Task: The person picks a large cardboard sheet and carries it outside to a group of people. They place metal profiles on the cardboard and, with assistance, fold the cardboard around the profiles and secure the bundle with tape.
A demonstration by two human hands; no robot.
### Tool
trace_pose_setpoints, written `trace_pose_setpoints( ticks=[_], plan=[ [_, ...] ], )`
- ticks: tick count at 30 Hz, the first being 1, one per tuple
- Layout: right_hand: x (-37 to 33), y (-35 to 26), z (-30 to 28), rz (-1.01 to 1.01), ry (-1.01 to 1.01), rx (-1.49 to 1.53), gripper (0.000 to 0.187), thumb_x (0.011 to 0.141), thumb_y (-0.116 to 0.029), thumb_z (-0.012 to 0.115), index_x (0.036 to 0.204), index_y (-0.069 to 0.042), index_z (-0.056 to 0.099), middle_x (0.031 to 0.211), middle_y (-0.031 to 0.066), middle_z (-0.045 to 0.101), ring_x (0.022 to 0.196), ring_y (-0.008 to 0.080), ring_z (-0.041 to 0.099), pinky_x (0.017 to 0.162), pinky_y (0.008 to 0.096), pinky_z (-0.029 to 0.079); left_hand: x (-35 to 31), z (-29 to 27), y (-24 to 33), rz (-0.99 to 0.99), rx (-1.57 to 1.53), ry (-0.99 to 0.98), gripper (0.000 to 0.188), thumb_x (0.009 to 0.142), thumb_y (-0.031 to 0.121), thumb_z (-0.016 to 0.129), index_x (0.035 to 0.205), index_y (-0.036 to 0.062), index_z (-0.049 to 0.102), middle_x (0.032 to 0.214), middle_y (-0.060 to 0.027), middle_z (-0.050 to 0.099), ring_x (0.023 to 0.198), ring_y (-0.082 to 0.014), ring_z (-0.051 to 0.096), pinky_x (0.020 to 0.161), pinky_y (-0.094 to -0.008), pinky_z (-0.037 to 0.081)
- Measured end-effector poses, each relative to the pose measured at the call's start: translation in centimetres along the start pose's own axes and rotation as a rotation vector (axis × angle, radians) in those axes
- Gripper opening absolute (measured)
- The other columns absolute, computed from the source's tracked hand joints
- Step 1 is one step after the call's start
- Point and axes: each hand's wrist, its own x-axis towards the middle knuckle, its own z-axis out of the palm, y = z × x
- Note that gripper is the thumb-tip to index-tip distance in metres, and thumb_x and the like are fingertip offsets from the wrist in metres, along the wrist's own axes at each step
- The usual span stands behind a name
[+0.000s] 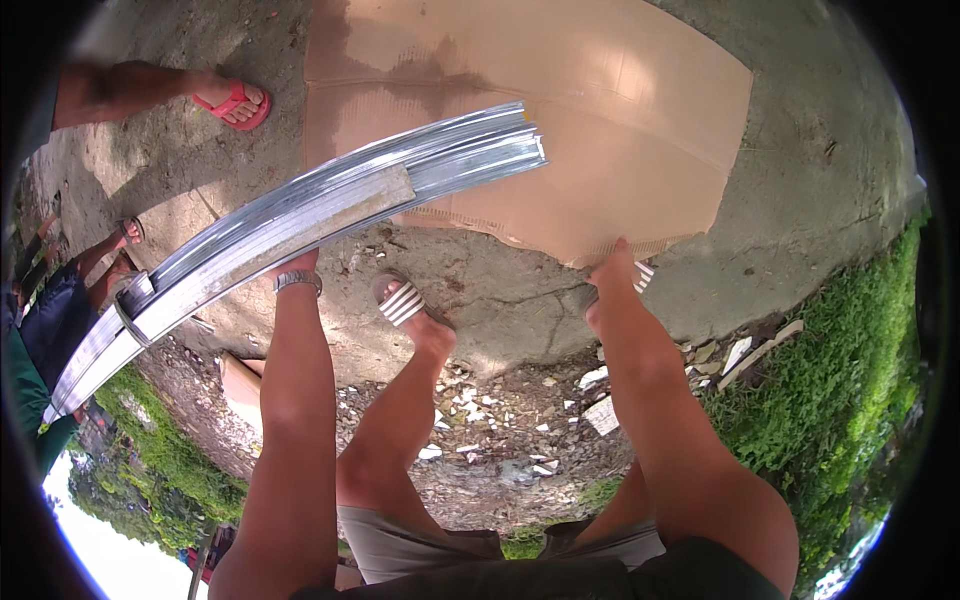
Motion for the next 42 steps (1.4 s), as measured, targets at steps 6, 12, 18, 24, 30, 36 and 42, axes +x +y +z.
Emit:
trace_pose_setpoints(
  ticks=[6, 12, 18, 24, 30, 36, 42],
  plan=[
    [3.1, 0.7, -2.4, 0.026, -0.719, 0.203, 0.06, 0.106, -0.024, 0.055, 0.158, -0.019, 0.025, 0.15, 0.0095, 0.049, 0.131, 0.0366, 0.055, 0.104, 0.0618, 0.053, -1.6, 4.3, -2.4, -0.019, -0.04, -0.076, 0.074, 0.101, 0.066, 0.034, 0.147, 0.0113, 0.053, 0.156, -0.0124, 0.049, 0.142, -0.0345, 0.048, 0.118, -0.0559, 0.037],
    [5.5, -5.0, -7.1, -0.24, -0.845, 0.103, 0.044, 0.11, -0.021, 0.044, 0.152, -0.012, 0.037, 0.144, 0.0141, 0.053, 0.133, 0.0332, 0.055, 0.104, 0.0572, 0.055, -2.1, 7.2, -3.0, -0.07, -0.061, -0.078, 0.077, 0.1, 0.068, 0.031, 0.148, 0.0122, 0.053, 0.155, -0.0113, 0.051, 0.141, -0.0353, 0.048, 0.118, -0.0572, 0.037],
    [5.2, -7.3, -5.0, -0.436, -0.884, -0.025, 0.054, 0.104, -0.002, 0.051, 0.154, -0.012, 0.033, 0.145, 0.0143, 0.052, 0.127, 0.0339, 0.057, 0.101, 0.0542, 0.057, -1.6, 7.8, -6.3, -0.092, -0.012, -0.05, 0.079, 0.098, 0.07, 0.028, 0.147, 0.0133, 0.055, 0.153, -0.0102, 0.053, 0.14, -0.0345, 0.049, 0.119, -0.0577, 0.036],
    [5.2, -6.3, -4.2, -0.49, -0.631, 0.114, 0.05, 0.106, -0.006, 0.049, 0.154, -0.01, 0.035, 0.147, 0.0153, 0.051, 0.128, 0.0343, 0.058, 0.101, 0.0538, 0.056, -1.8, 7.9, -8.8, -0.127, 0.014, -0.093, 0.081, 0.095, 0.073, 0.03, 0.144, 0.0149, 0.057, 0.15, -0.0095, 0.056, 0.139, -0.0326, 0.05, 0.117, -0.056, 0.039],
    [4.1, -3.9, -7.2, -0.141, -0.734, 0.205, 0.048, 0.111, -0.029, 0.039, 0.155, -0.013, 0.032, 0.148, 0.0154, 0.051, 0.134, 0.0368, 0.053, 0.104, 0.055, 0.053, -0.7, 6.6, -9.7, -0.213, -0.061, -0.175, 0.072, 0.096, 0.068, 0.038, 0.138, 0.0146, 0.061, 0.145, -0.0086, 0.059, 0.131, -0.0322, 0.058, 0.112, -0.0539, 0.046],
    [2.0, -9.8, -9.6, -0.092, -0.762, 0.128, 0.063, 0.106, -0.059, 0.041, 0.15, -0.014, 0.046, 0.149, 0.0089, 0.052, 0.138, 0.0321, 0.051, 0.11, 0.0563, 0.046, -9.2, 5.5, -10.8, 0.369, 1.189, 0.198, 0.042, 0.09, 0.034, 0.074, 0.119, 0.0069, 0.06, 0.122, -0.0148, 0.06, 0.113, -0.0342, 0.061, 0.086, -0.0544, 0.05],
    [5.6, -15.4, -7.2, -0.107, -0.772, 0.035, 0.071, 0.102, -0.066, 0.046, 0.15, -0.014, 0.046, 0.155, 0.0096, 0.047, 0.144, 0.0324, 0.044, 0.115, 0.0517, 0.041, -14.2, 15.8, -14.2, 1.281, 2.224, -0.726, 0.098, 0.067, 0.048, 0.091, 0.15, 0.0233, 0.046, 0.156, -0.0198, 0.038, 0.149, -0.0485, 0.028, 0.115, -0.0721, 0.026]
  ],
)
